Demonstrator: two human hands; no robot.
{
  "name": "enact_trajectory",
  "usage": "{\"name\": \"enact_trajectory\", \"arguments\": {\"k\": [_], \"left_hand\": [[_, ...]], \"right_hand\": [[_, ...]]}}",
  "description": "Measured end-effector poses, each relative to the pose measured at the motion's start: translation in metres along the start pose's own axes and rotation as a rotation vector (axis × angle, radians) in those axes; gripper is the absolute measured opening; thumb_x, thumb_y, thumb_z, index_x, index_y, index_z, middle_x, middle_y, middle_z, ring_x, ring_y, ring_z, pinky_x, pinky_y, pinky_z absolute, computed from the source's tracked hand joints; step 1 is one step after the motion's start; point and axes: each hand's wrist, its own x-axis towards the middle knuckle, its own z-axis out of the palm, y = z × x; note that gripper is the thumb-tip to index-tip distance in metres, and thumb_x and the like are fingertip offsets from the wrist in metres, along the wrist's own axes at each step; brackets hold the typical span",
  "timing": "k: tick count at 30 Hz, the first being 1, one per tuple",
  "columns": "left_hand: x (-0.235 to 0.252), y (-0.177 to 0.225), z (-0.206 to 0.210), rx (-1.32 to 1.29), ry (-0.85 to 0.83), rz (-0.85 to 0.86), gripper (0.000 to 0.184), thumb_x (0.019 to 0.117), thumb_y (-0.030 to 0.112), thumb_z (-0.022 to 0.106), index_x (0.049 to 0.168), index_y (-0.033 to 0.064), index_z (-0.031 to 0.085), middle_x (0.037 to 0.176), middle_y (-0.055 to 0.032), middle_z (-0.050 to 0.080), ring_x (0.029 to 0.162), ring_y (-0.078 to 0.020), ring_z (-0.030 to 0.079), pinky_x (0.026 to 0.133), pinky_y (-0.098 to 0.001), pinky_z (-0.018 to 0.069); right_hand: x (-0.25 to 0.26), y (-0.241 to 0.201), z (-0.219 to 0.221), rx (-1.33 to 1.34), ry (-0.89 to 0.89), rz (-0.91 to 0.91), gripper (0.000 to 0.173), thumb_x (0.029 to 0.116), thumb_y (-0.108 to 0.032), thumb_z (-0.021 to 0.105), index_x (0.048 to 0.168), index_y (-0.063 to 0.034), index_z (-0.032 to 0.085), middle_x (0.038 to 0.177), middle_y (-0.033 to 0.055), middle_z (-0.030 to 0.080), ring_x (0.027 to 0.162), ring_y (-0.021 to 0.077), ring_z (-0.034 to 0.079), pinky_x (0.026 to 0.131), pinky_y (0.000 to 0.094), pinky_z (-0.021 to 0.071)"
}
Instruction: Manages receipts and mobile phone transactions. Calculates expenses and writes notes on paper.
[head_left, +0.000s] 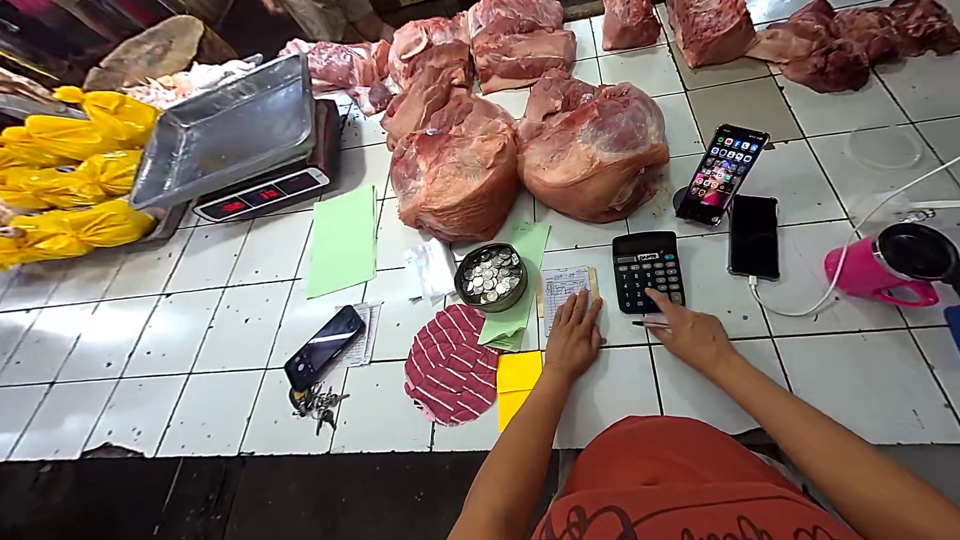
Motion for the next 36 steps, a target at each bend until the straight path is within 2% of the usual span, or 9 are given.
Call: {"name": "enact_trajectory", "arguments": {"k": [5,8,12,15,18,21,27,33,36], "left_hand": [[0.001,0.0,-0.001,0.002,-0.017,-0.01,0.051,0.1022,0.021,0.037,0.149,0.0122,0.054,0.157,-0.0186,0.046,0.144,-0.0414,0.044,0.119,-0.0544,0.0317],[0.0,-0.001,-0.001,0.002,-0.039,-0.02,0.051,0.1024,0.022,0.037,0.15,0.0136,0.053,0.159,-0.0175,0.044,0.146,-0.0403,0.042,0.12,-0.0531,0.0299],[0.0,-0.002,-0.002,-0.004,-0.039,-0.018,0.051,0.1024,0.022,0.037,0.151,0.0135,0.053,0.159,-0.0174,0.044,0.146,-0.0398,0.042,0.12,-0.0521,0.0298],[-0.001,-0.002,-0.001,-0.001,-0.032,-0.018,0.051,0.1023,0.022,0.037,0.15,0.0144,0.053,0.159,-0.0169,0.044,0.146,-0.0394,0.042,0.12,-0.052,0.03],[0.0,-0.003,0.0,0.002,-0.008,-0.011,0.051,0.1017,0.021,0.038,0.149,0.0141,0.054,0.158,-0.0173,0.046,0.145,-0.0392,0.044,0.119,-0.0517,0.0313],[-0.001,-0.002,-0.001,-0.001,-0.022,-0.013,0.051,0.1019,0.021,0.038,0.15,0.0144,0.054,0.158,-0.0171,0.045,0.145,-0.039,0.043,0.12,-0.0518,0.0307],[0.0,-0.002,-0.003,-0.011,-0.029,-0.018,0.051,0.1017,0.021,0.038,0.149,0.0135,0.054,0.158,-0.0175,0.045,0.145,-0.0394,0.043,0.12,-0.053,0.0303],[0.001,-0.003,-0.002,-0.015,-0.016,-0.012,0.05,0.101,0.021,0.04,0.148,0.0131,0.056,0.157,-0.0176,0.046,0.145,-0.0401,0.044,0.119,-0.0526,0.0313],[0.0,-0.003,-0.002,-0.016,-0.016,-0.013,0.05,0.1011,0.021,0.039,0.148,0.014,0.056,0.157,-0.0173,0.046,0.145,-0.0397,0.044,0.12,-0.0523,0.0311]], "right_hand": [[0.002,-0.005,0.011,-0.009,0.072,-0.077,0.059,0.1066,-0.043,0.049,0.158,-0.0147,0.041,0.113,0.0221,0.072,0.093,0.0432,0.072,0.077,0.0568,0.0553],[0.01,-0.012,0.003,-0.052,-0.076,0.018,0.06,0.1077,-0.046,0.046,0.16,-0.0188,0.036,0.117,0.0228,0.07,0.101,0.0434,0.07,0.085,0.058,0.0526],[0.014,-0.007,0.0,0.005,0.094,0.046,0.062,0.1054,-0.044,0.052,0.156,-0.0111,0.041,0.116,0.023,0.071,0.098,0.0441,0.071,0.082,0.0591,0.0541],[0.017,-0.005,-0.008,-0.037,-0.031,0.115,0.062,0.1071,-0.046,0.048,0.16,-0.0153,0.035,0.121,0.0224,0.07,0.105,0.0433,0.069,0.089,0.0578,0.0522],[0.017,-0.003,-0.005,-0.014,0.072,0.054,0.06,0.106,-0.042,0.051,0.156,-0.0114,0.042,0.121,0.0223,0.071,0.102,0.043,0.071,0.085,0.0578,0.0542],[0.019,-0.01,-0.01,-0.048,-0.055,0.115,0.062,0.1074,-0.049,0.045,0.16,-0.0166,0.036,0.124,0.0215,0.069,0.108,0.0423,0.069,0.09,0.0578,0.0518],[0.004,-0.014,0.014,0.004,0.041,-0.143,0.057,0.1051,-0.042,0.052,0.155,-0.0166,0.045,0.117,0.0232,0.07,0.096,0.0434,0.071,0.079,0.058,0.0546],[0.004,-0.024,0.019,-0.054,-0.131,-0.047,0.063,0.1074,-0.046,0.046,0.162,-0.0198,0.031,0.124,0.0228,0.068,0.1,0.044,0.07,0.084,0.0586,0.0527],[0.002,-0.021,0.015,-0.018,-0.006,-0.072,0.064,0.1063,-0.049,0.045,0.159,-0.0144,0.038,0.117,0.0217,0.071,0.094,0.0425,0.071,0.079,0.0571,0.0547]]}}
